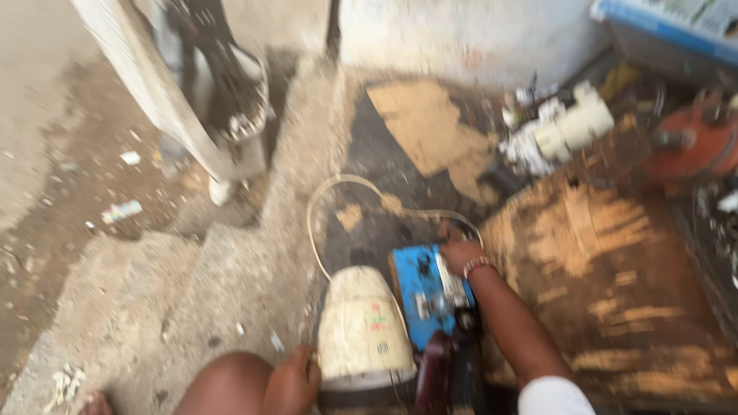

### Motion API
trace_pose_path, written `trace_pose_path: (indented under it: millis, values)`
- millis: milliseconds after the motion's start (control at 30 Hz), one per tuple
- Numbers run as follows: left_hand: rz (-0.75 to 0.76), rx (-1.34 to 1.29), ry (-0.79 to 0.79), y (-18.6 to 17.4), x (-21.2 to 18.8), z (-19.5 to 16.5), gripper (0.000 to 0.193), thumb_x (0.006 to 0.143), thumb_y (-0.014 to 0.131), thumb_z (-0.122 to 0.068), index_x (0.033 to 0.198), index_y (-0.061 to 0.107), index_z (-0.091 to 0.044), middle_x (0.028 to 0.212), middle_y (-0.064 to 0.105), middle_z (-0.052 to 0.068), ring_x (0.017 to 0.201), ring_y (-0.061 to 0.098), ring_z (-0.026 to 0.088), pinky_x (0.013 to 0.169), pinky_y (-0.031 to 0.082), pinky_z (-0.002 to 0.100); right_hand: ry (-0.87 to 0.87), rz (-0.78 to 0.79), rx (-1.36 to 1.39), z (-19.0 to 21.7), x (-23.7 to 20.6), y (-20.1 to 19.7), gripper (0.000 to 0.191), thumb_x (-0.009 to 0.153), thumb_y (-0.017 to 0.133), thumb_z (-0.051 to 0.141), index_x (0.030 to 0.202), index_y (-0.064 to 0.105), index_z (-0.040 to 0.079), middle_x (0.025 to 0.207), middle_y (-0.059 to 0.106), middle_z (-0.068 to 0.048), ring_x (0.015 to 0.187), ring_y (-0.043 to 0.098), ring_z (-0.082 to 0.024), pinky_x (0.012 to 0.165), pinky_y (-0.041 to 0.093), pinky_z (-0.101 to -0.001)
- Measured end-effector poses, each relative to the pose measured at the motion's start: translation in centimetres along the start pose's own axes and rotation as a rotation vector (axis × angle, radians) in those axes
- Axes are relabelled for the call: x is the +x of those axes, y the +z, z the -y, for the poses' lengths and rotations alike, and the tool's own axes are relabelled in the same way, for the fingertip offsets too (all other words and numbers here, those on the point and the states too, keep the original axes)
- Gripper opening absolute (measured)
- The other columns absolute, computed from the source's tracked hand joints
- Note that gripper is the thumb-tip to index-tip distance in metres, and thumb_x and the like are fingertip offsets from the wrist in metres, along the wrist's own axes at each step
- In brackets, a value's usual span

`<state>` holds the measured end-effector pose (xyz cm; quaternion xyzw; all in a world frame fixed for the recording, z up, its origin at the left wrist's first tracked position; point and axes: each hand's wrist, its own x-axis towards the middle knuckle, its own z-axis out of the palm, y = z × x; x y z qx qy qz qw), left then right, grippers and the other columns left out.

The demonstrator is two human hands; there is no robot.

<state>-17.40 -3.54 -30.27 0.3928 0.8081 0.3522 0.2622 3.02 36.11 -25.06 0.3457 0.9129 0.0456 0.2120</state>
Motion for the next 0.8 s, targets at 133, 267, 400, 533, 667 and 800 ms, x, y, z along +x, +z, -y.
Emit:
trace_pose_path:
  millis: [133, 267, 400, 533, 667, 800]
  values:
    - [-0.018, -0.013, -0.024, 0.0, 0.7, -0.3, 0.028, 0.083, 0.063, -0.019, 0.110, 0.067, -0.016, 0.100, 0.076, 0.021, 0.097, 0.074, 0.038, 0.088, 0.057, 0.047, -0.073, -0.003, 0.002, -0.1, -0.2, -0.8, 0.025, 0.083, 0.061, 0.016, 0.104, 0.074, 0.024, 0.108, 0.070, -0.010, 0.101, 0.070, -0.033, 0.087, 0.054, -0.0484]
    - [-0.006, -0.015, -0.015, -0.1, 0.6, -0.2, 0.029, 0.083, 0.064, -0.018, 0.112, 0.067, -0.016, 0.099, 0.075, 0.022, 0.097, 0.074, 0.038, 0.088, 0.057, 0.047, -0.105, -0.005, -0.012, 0.0, -0.2, -0.5, 0.025, 0.081, 0.063, 0.015, 0.103, 0.073, 0.023, 0.105, 0.070, -0.007, 0.101, 0.069, -0.031, 0.088, 0.053, -0.0475]
    - [-0.012, -0.023, 0.011, -0.1, 1.0, -0.5, 0.029, 0.083, 0.064, -0.018, 0.112, 0.067, -0.015, 0.099, 0.075, 0.022, 0.097, 0.074, 0.038, 0.088, 0.057, 0.046, -0.086, 0.010, 0.012, -0.1, -0.3, -0.5, 0.025, 0.080, 0.065, 0.015, 0.103, 0.073, 0.023, 0.108, 0.068, -0.005, 0.108, 0.066, -0.029, 0.092, 0.049, -0.0497]
    - [-0.013, -0.020, -0.016, 0.2, 0.6, -0.5, 0.033, 0.083, 0.066, -0.019, 0.116, 0.067, -0.014, 0.099, 0.075, 0.023, 0.097, 0.073, 0.040, 0.086, 0.056, 0.048, -0.094, 0.020, 0.014, -0.5, -0.5, 0.0, 0.025, 0.082, 0.066, 0.017, 0.105, 0.072, 0.024, 0.109, 0.067, -0.003, 0.111, 0.066, -0.026, 0.096, 0.047, -0.0477]
    - [0.001, -0.014, -0.033, 0.3, 0.4, -0.4, 0.029, 0.085, 0.065, -0.019, 0.113, 0.066, -0.012, 0.099, 0.074, 0.024, 0.096, 0.072, 0.041, 0.085, 0.056, 0.050, -0.072, 0.013, 0.050, -0.6, -0.7, 0.4, 0.029, 0.080, 0.067, 0.014, 0.106, 0.072, 0.026, 0.109, 0.067, -0.002, 0.113, 0.065, -0.023, 0.101, 0.041, -0.0484]
    - [-0.018, -0.016, -0.021, 0.4, 0.1, -0.5, 0.030, 0.085, 0.065, -0.019, 0.114, 0.066, -0.012, 0.098, 0.075, 0.023, 0.095, 0.073, 0.041, 0.085, 0.056, 0.049, -0.055, 0.029, 0.037, -0.5, -0.7, 0.5, 0.029, 0.081, 0.067, 0.013, 0.106, 0.072, 0.026, 0.111, 0.067, -0.001, 0.115, 0.064, -0.021, 0.103, 0.039, -0.0480]
